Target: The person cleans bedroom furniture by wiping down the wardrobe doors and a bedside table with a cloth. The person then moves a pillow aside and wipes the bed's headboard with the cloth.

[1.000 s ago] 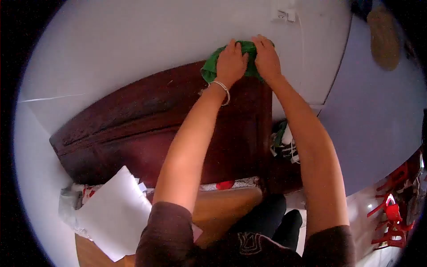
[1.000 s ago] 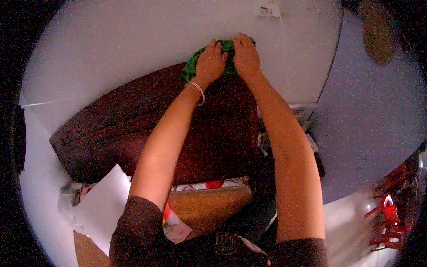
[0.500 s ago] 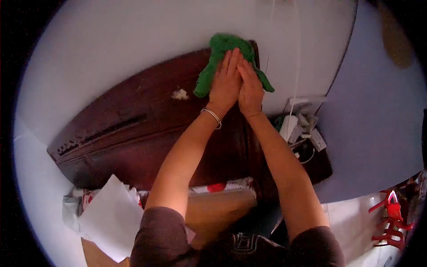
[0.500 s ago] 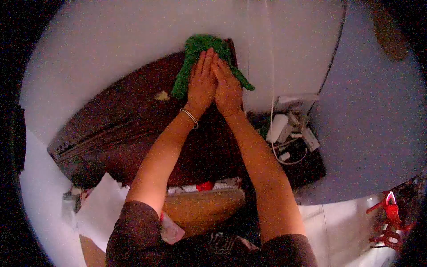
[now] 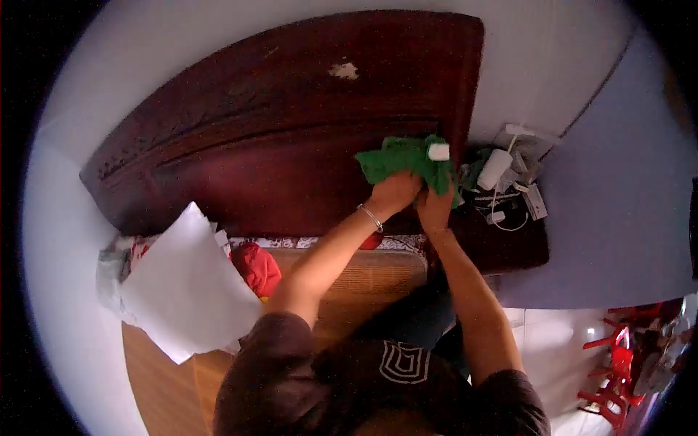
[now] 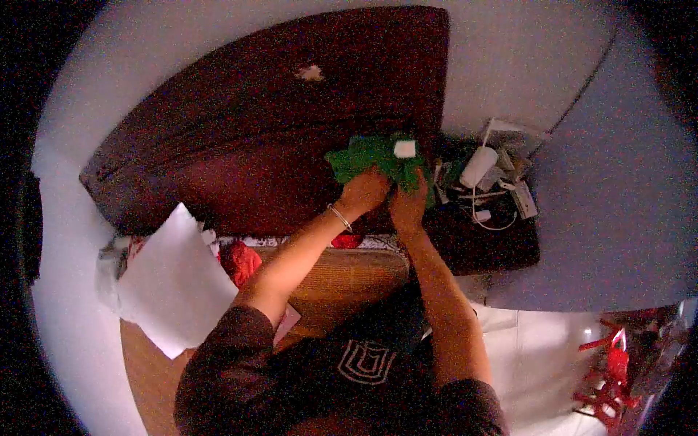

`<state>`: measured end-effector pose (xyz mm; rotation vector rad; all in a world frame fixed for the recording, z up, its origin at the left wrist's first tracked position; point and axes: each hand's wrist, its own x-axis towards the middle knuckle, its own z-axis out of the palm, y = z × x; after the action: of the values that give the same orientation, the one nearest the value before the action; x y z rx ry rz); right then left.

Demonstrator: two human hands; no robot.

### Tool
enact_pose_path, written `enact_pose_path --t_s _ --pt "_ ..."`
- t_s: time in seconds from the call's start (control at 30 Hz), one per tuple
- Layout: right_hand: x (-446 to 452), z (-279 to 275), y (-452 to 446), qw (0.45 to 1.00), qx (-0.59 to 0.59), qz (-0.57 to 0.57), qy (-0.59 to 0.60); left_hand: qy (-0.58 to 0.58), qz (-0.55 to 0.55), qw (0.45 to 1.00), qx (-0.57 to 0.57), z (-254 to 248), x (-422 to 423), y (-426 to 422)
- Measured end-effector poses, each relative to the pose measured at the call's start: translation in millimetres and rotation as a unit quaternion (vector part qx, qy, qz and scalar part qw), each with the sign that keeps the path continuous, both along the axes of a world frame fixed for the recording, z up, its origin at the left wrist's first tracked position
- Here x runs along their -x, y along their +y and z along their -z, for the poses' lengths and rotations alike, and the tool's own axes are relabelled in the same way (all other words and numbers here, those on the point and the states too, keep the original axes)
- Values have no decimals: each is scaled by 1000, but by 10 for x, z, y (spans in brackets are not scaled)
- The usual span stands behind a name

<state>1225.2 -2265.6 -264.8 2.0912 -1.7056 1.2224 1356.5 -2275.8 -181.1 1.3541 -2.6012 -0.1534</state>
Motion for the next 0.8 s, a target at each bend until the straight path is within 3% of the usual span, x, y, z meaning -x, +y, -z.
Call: enact_pose_path --t_s 0.03,0.1,0.13,0.2,0.27,0.3,0.37,0.43,0.47,0.5,0.53,0.57,0.6,0.63,0.7,0.73,0.77,0.8 --pt "-1 -168 -44 993 98 -38 -44 5 -10 1000 -2 -50 -71 -23" --pt "-102 -733 -87 986 143 -15 -85 32 26 960 277 -153 -269 -151" --pt "-145 -947 -144 991 120 -15 -50 30 14 961 273 -244 -350 -209" --pt "-271 -1014 -266 995 95 -30 -15 220 -170 892 357 -387 -515 -328" --pt "-512 -907 -432 979 25 -12 202 205 -186 880 385 -306 -826 -396" --pt "-646 -847 -469 978 28 -28 206 194 -187 871 410 -217 -978 -431" --pt "-883 -729 -508 972 30 37 232 169 -183 875 415 39 -1316 -461" --pt "-1174 -756 -548 976 31 -10 217 148 -175 881 413 274 -1654 -450" --pt "-1327 -780 -529 979 27 -42 196 41 -194 945 259 367 -1845 -422" --pt "-1495 -829 -524 978 22 -51 199 -65 -201 973 93 512 -2015 -396" --pt "-1661 -882 -544 974 5 -87 208 -64 -207 973 85 718 -2128 -363" --pt "-1801 -941 -528 969 -9 -123 215 168 -236 947 141 986 -2231 -342" --pt "-1902 -981 -498 958 -42 -145 244 387 -250 866 194 1060 -2310 -302" --pt "-1947 -905 -531 958 -44 -146 243 385 -251 867 193 1135 -2358 -258" --pt "-1974 -566 -589 923 3 -241 298 231 -282 853 374 1200 -2321 -48" --pt "-1963 -398 -582 908 -29 -285 304 169 -311 887 297 1744 -2363 -105" --pt "-1928 -133 -534 910 -34 -280 306 172 -306 889 293 1941 -2314 -30" --pt "-1869 168 -454 876 7 -266 402 228 -316 886 252 2088 -2216 116"
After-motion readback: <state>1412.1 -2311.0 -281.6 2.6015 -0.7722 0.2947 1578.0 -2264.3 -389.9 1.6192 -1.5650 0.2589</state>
